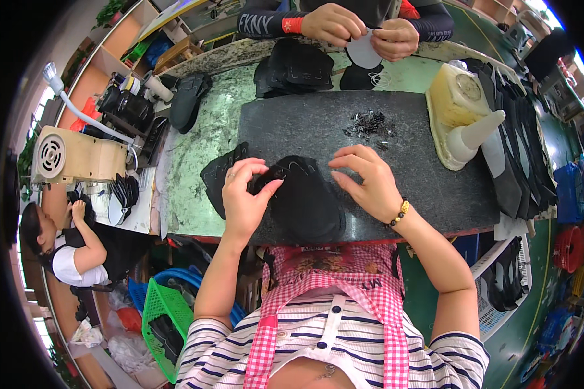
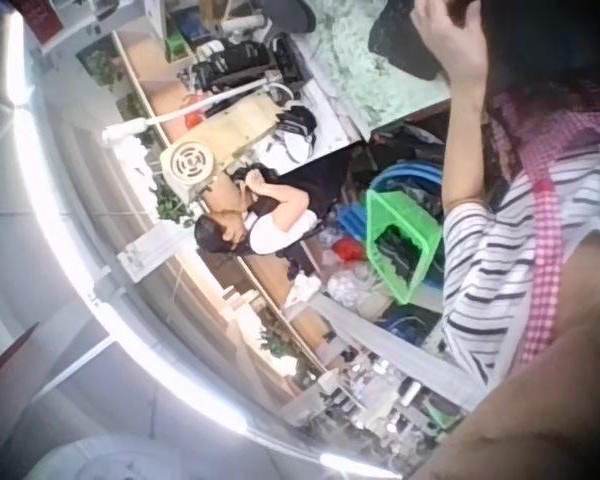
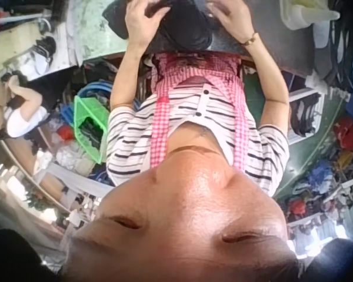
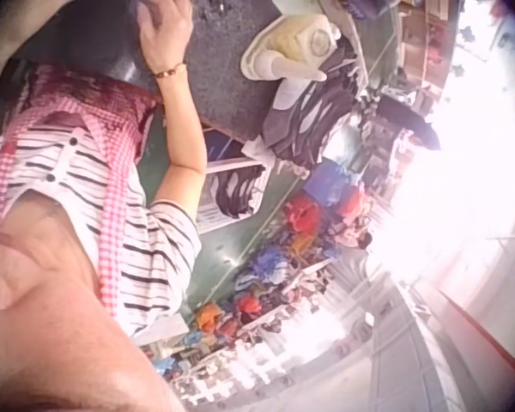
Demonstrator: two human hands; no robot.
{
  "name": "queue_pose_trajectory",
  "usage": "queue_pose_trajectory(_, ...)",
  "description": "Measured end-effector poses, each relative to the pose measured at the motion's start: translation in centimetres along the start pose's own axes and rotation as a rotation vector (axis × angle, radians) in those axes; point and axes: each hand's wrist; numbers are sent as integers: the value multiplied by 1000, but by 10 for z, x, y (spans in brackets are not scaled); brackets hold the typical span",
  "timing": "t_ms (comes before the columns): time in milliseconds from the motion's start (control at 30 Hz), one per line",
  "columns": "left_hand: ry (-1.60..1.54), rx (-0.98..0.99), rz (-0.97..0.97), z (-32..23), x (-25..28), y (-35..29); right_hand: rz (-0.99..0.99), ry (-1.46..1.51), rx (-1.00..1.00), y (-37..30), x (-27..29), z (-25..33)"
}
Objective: The person retrieves a basket of shoe parts and returns to the workstation, then attaches small metal hardware and adhesive linings onto the shoe components by hand.
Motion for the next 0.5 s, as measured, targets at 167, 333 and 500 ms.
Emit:
queue_pose_trajectory(167,-158,-582,193,-46,16,-4,328,782,-94,24,31,27)
queue_pose_trajectory(333,-201,-744,268,-62,20,-13,620,899,66,22,40,38)
queue_pose_trajectory(500,-259,-830,239,-60,11,-20,600,917,143,10,34,40)
Point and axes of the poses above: each hand's wrist, its own y-axis towards the middle knuckle, its own x-axis out of the back of the hand, z = x × y, and after that the axes turned 13 degrees about -y, right-handed
